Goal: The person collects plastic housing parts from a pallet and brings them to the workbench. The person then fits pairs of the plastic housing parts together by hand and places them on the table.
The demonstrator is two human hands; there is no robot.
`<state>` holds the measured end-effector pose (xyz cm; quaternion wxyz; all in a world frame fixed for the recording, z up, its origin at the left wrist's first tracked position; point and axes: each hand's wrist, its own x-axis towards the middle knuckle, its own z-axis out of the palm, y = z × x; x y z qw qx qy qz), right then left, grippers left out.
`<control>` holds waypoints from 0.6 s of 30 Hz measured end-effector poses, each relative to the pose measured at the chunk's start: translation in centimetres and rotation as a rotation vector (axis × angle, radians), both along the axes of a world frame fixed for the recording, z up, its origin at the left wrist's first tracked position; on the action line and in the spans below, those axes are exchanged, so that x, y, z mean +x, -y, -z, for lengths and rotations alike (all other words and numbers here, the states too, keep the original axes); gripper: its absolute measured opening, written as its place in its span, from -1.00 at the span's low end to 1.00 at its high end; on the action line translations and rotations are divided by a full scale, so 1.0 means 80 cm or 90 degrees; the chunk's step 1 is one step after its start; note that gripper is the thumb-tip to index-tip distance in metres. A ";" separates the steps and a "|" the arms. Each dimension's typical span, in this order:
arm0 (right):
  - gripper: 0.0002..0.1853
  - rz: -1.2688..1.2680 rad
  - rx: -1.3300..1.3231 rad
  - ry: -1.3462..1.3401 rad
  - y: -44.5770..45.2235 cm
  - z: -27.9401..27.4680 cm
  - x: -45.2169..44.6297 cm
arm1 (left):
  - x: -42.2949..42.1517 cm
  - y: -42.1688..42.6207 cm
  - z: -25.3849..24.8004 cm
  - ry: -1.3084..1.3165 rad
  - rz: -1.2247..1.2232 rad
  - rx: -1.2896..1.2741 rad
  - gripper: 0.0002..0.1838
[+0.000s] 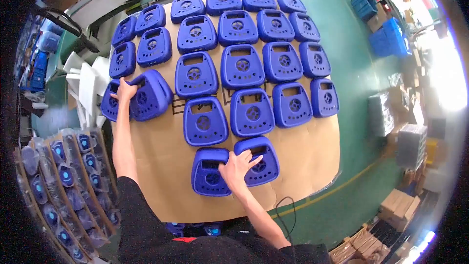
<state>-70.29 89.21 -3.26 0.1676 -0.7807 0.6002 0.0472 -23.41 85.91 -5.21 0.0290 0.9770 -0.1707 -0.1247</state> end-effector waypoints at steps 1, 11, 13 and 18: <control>-0.64 -0.006 -0.020 -0.005 -0.001 -0.003 0.002 | -0.023 -0.009 -0.010 -0.001 -0.022 0.035 0.05; -0.74 0.041 -0.025 0.101 -0.004 -0.013 -0.009 | -0.193 -0.199 -0.007 0.037 0.018 -0.011 -0.64; -0.72 0.030 -0.008 0.128 -0.007 -0.017 -0.029 | -0.237 -0.253 -0.029 -0.005 0.008 -0.037 -0.73; -0.69 -0.041 -0.001 0.273 -0.021 -0.040 -0.110 | -0.376 -0.385 -0.127 -0.128 -0.064 -0.224 -0.59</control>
